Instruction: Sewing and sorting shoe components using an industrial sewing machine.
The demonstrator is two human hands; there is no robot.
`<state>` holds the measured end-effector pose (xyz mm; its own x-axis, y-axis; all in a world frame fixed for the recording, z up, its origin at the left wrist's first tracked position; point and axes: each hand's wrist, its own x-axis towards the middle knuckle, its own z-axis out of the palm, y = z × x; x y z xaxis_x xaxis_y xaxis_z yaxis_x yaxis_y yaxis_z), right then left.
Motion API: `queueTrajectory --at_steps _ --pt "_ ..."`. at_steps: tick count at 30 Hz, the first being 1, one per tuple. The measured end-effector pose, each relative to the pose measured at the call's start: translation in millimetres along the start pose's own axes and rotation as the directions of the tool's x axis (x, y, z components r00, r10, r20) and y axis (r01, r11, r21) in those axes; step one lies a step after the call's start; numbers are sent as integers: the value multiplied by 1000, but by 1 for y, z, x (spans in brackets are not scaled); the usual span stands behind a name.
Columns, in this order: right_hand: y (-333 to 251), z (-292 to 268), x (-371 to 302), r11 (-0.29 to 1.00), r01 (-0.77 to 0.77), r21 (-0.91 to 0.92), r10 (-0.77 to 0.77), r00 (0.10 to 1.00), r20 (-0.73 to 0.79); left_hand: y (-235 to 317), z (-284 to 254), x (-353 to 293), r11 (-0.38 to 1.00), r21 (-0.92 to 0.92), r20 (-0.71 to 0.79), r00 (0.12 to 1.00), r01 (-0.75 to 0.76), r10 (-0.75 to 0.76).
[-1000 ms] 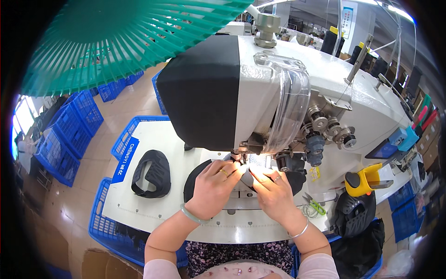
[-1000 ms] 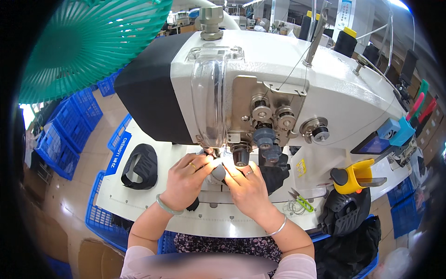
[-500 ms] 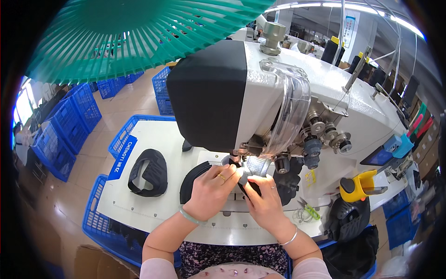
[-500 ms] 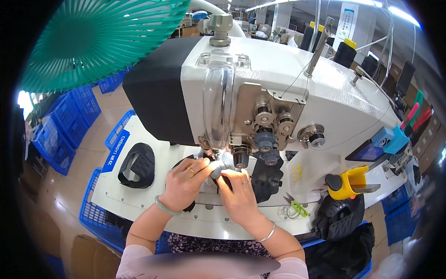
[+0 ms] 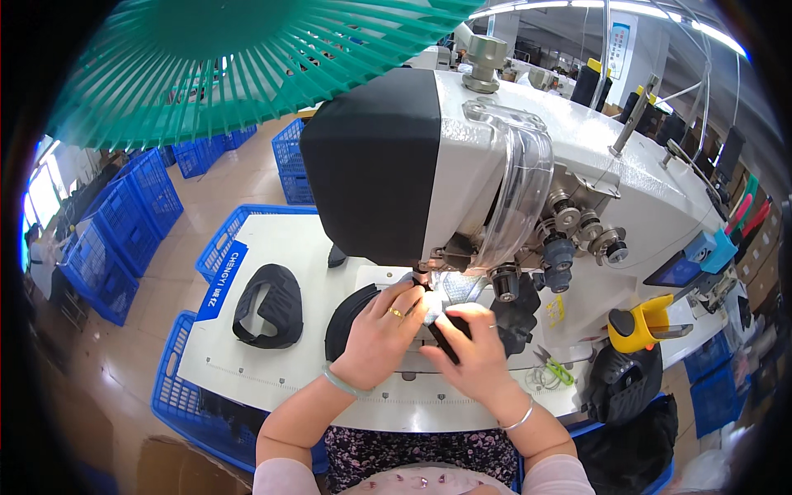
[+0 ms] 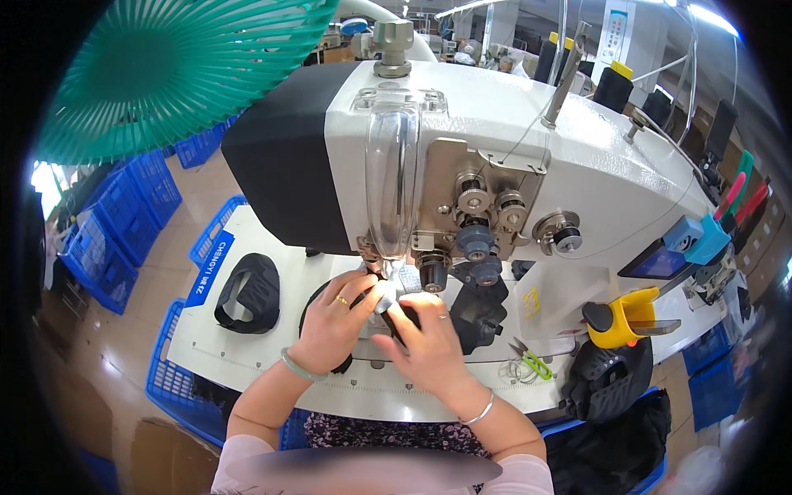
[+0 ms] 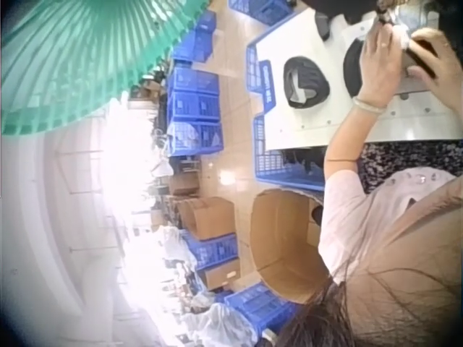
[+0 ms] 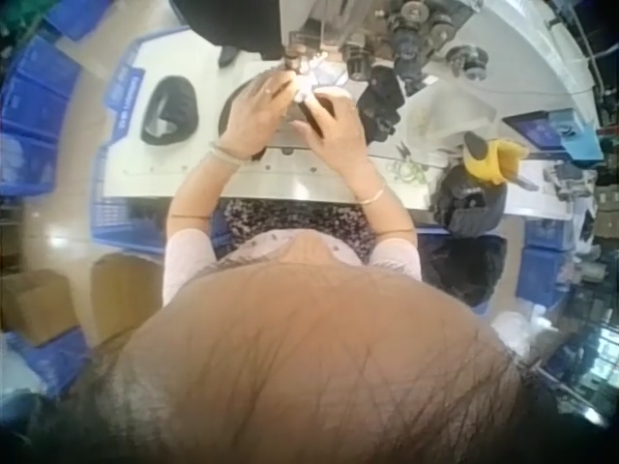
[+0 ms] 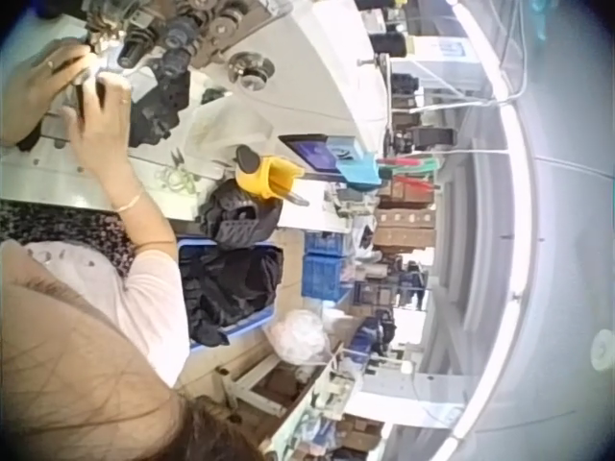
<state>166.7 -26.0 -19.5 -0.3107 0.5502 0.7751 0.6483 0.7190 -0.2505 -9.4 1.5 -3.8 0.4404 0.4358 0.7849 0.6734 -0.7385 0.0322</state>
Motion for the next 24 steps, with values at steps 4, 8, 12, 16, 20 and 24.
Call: queueTrajectory --at_steps 4,8,12,16,20,24 --pt "14 -9 -3 977 -147 -156 140 989 -56 -6 7 -5 999 -42 -67 998 -6 3" --pt "21 -12 -3 962 -206 -180 233 962 144 -7 3 3 960 -231 -60 982 160 -178" --pt "17 -16 3 962 -211 -171 244 949 202 -4 6 -3 984 -144 -92 989 103 -118" --pt "14 -13 1 959 -227 -169 259 945 200 -3 4 0 996 -88 -75 997 28 -35" --pt "13 -11 -1 950 -254 -179 288 936 201 -3 4 2 993 -117 -42 999 19 -24" --pt "8 -4 -1 953 -236 -191 271 945 186 -9 6 0 994 -106 -70 998 -7 0"
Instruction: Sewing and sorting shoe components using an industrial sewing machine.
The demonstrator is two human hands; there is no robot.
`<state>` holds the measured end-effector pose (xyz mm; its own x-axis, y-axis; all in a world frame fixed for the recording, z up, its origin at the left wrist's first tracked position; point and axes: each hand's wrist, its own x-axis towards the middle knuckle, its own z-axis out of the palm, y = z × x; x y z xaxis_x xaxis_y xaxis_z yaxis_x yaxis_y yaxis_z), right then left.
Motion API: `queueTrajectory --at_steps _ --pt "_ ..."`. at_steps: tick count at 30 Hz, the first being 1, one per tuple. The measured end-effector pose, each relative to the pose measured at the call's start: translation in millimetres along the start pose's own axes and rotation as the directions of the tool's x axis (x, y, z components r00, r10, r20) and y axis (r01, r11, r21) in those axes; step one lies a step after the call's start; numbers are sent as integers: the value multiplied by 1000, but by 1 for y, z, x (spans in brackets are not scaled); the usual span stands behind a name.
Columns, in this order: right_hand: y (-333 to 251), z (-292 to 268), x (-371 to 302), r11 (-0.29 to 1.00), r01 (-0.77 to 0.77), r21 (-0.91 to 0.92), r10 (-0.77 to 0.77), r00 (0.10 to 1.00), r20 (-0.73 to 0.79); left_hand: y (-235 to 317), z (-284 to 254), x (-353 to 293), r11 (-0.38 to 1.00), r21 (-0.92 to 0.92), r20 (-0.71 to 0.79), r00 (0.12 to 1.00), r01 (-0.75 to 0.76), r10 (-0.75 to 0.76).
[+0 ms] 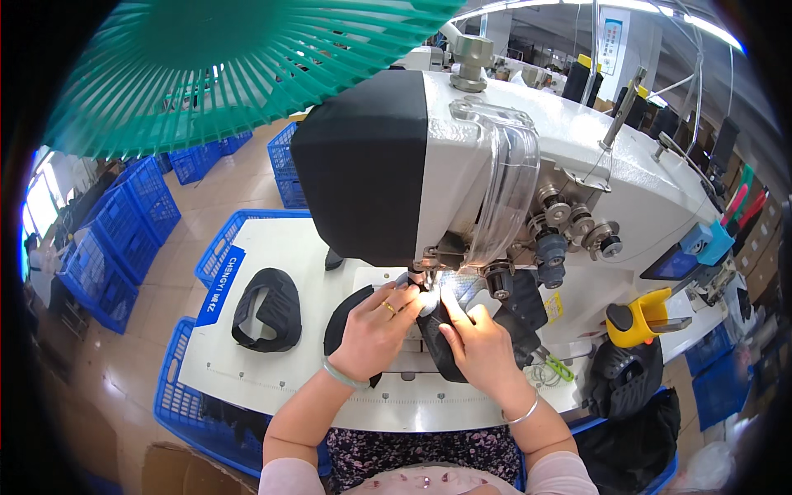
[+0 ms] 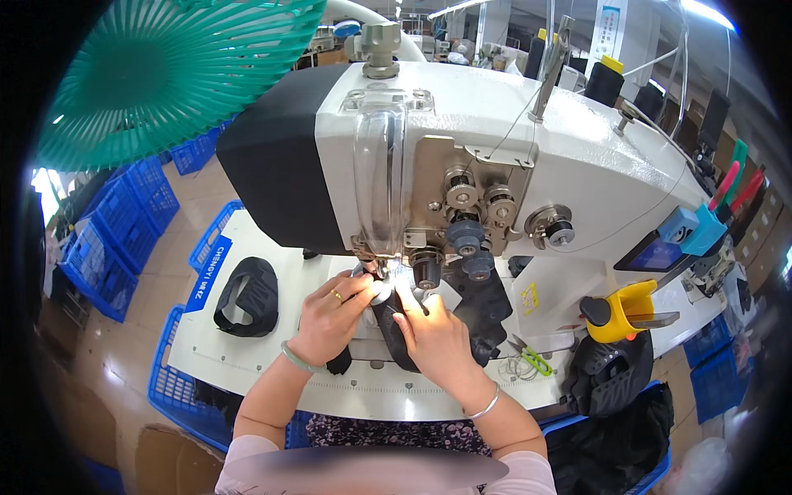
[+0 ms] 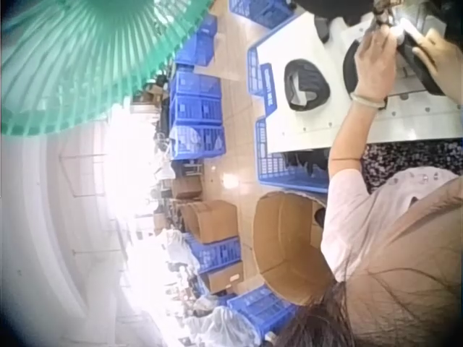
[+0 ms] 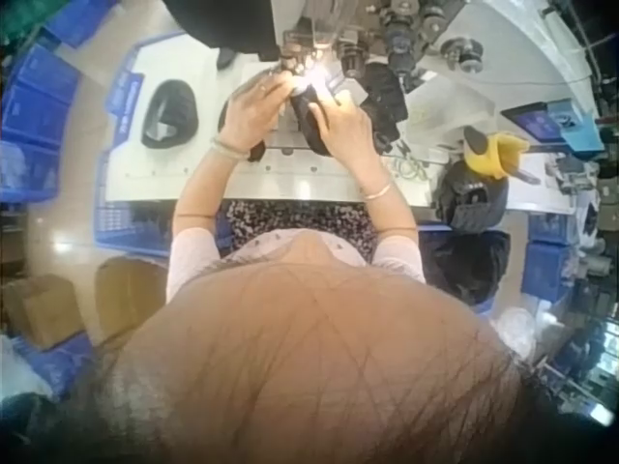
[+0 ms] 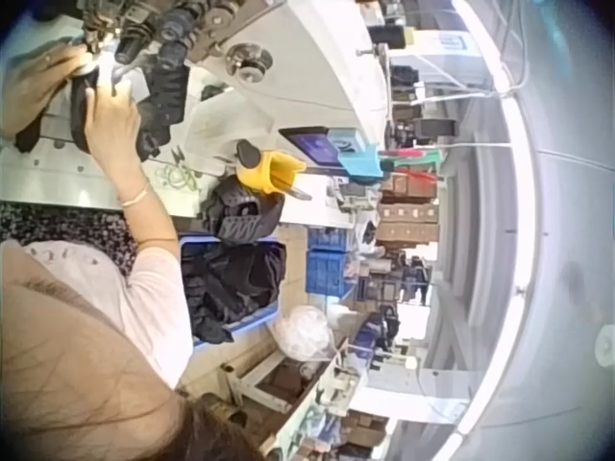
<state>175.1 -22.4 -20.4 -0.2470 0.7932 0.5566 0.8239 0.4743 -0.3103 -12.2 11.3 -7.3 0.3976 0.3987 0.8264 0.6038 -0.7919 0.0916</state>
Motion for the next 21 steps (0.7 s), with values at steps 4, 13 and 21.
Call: queueTrajectory --at_steps 4,13,21 --pt "0 1 0 999 -3 32 2 1000 13 -6 1 3 998 -28 9 999 -48 48" --pt "0 0 3 993 -12 121 4 998 59 -7 5 0 948 -247 -58 974 199 -219" --pt "-7 0 3 994 -33 108 27 998 56 -12 3 -2 991 -132 -67 998 -19 10"
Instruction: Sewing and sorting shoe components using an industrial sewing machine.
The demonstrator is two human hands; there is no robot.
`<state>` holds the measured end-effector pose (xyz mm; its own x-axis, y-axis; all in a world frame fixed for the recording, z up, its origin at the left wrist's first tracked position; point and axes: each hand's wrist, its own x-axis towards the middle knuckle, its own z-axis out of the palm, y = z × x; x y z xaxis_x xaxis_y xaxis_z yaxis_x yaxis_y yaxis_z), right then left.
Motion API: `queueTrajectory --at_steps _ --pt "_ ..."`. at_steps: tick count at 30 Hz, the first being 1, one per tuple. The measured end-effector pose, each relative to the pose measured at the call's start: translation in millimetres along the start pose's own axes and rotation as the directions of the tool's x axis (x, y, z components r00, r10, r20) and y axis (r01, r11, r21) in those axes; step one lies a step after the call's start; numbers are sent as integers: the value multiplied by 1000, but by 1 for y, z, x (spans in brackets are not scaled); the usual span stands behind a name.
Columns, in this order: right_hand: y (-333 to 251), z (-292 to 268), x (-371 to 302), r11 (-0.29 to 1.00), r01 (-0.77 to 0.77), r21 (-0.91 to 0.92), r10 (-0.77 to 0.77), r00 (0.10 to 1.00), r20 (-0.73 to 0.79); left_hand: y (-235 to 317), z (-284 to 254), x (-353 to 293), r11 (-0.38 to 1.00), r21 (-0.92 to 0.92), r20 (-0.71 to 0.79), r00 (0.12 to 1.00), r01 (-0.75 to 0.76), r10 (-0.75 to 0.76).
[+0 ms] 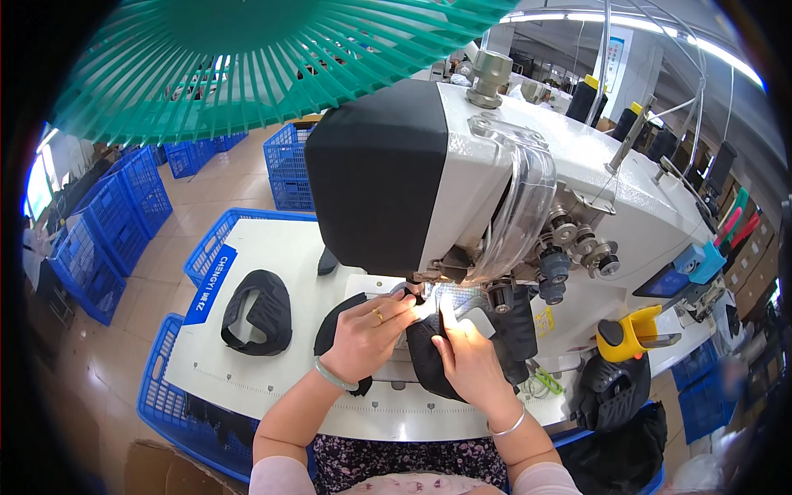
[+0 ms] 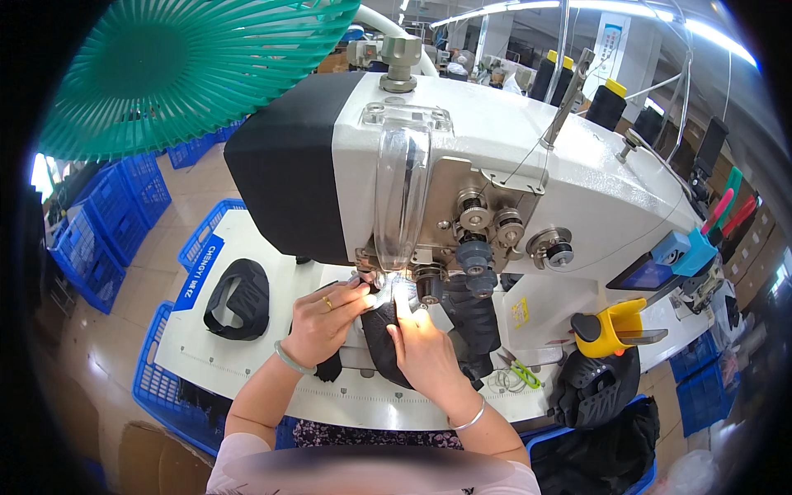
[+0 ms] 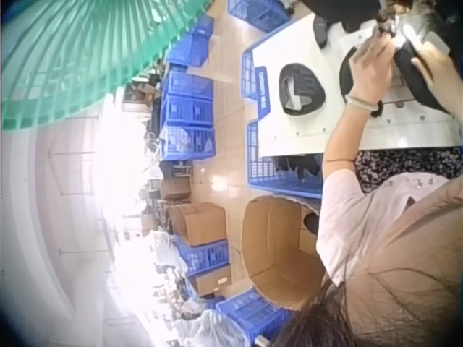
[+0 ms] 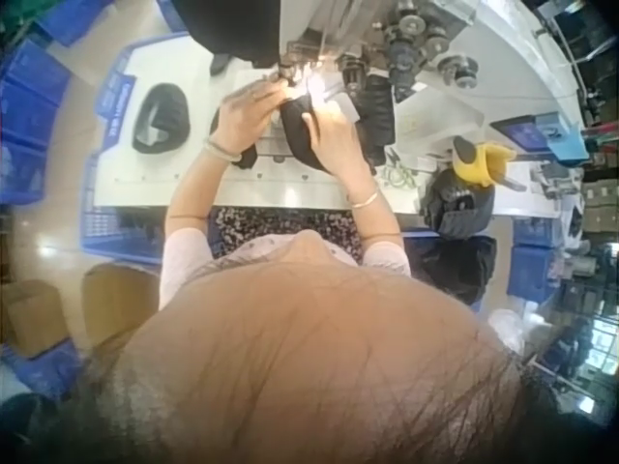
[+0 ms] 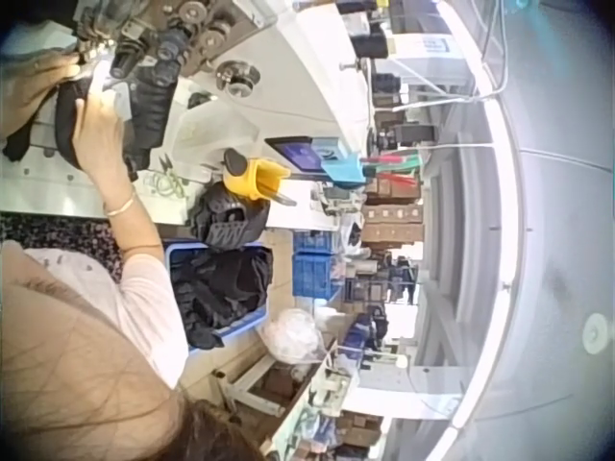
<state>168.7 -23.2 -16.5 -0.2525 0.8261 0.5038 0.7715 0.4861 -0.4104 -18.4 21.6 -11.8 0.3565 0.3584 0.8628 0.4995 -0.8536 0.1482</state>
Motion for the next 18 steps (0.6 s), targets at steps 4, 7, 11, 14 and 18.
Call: queueTrajectory --at_steps 4,7,11,14,18 --pt "4 5 1 999 11 39 -10 999 -36 -1 -1 3 1000 -6 1 1000 -2 2" --pt "3 5 4 999 1 54 1 999 -48 -2 1 5 1000 -1 7 1000 -8 8" --pt "14 10 9 995 77 59 -69 990 -120 -8 2 3 996 60 32 997 -68 67" --pt "11 6 10 997 47 68 -38 991 -129 -10 0 8 998 53 32 999 -41 39" --pt "4 -1 6 996 -87 -35 85 996 -34 -19 5 5 997 -74 4 1000 31 -31"
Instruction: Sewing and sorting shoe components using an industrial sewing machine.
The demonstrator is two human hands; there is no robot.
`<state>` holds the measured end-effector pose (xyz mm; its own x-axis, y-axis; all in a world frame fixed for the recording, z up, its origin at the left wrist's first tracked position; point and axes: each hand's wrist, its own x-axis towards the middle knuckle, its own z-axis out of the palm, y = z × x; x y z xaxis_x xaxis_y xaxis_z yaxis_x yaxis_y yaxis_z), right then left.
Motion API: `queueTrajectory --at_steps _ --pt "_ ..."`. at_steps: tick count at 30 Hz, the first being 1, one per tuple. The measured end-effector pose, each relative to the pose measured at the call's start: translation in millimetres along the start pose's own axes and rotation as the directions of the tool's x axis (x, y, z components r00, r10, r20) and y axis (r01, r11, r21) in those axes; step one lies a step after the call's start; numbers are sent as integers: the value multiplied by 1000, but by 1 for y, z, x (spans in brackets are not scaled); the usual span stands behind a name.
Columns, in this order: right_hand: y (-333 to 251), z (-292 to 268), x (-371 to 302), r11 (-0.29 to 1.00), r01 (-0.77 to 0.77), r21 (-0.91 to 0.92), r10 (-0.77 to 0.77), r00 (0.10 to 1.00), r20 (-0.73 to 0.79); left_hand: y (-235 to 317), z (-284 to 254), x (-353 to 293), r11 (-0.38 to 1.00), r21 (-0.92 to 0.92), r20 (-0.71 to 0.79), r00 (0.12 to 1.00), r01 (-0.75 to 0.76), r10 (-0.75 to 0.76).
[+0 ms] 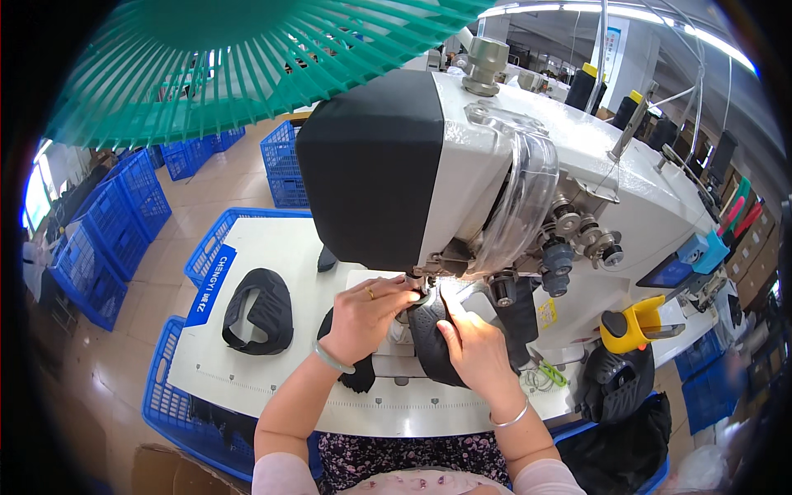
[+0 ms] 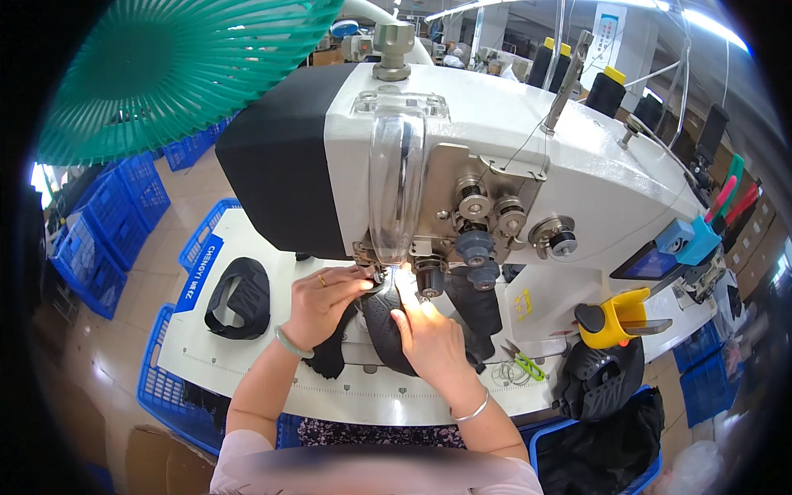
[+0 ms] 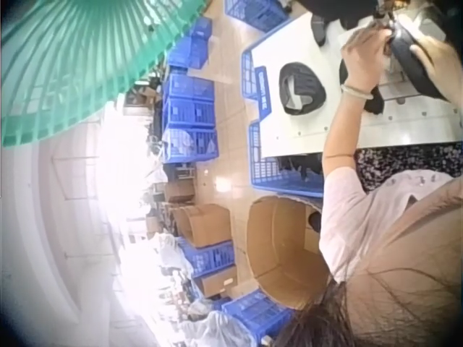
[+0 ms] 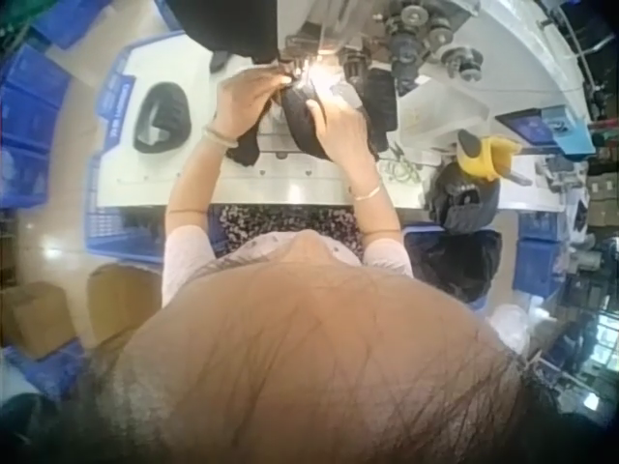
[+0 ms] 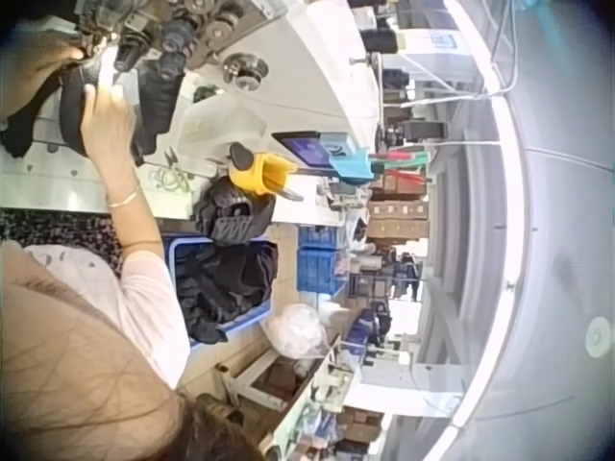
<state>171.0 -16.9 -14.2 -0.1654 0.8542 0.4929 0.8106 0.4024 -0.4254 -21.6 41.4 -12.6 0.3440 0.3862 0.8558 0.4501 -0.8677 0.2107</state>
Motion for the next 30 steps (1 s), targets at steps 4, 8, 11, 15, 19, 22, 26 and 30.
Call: queueTrajectory --at_steps 4,8,11,15,19,22,26,30 --pt "2 -4 5 999 30 -18 -29 999 39 4 2 -2 970 -91 5 975 224 -224" --pt "12 1 6 993 115 -3 -115 993 6 2 0 -1 999 5 -6 999 44 -44" --pt "9 -1 7 995 96 -2 -96 995 36 1 -1 -2 999 54 15 1000 -1 0" --pt "10 0 9 993 117 -7 -117 993 11 2 -8 3 994 96 22 999 -45 43" --pt "16 -9 17 990 144 -1 -144 988 48 6 -8 13 982 153 65 992 -114 105" --pt "21 -14 22 990 141 26 -142 988 53 8 -8 14 981 150 74 991 -122 112" --pt "37 -9 34 990 90 109 -87 996 -35 4 -7 15 979 126 114 983 -160 146" --pt "44 1 51 981 -77 180 43 982 182 2 -7 11 991 66 132 986 -115 105"
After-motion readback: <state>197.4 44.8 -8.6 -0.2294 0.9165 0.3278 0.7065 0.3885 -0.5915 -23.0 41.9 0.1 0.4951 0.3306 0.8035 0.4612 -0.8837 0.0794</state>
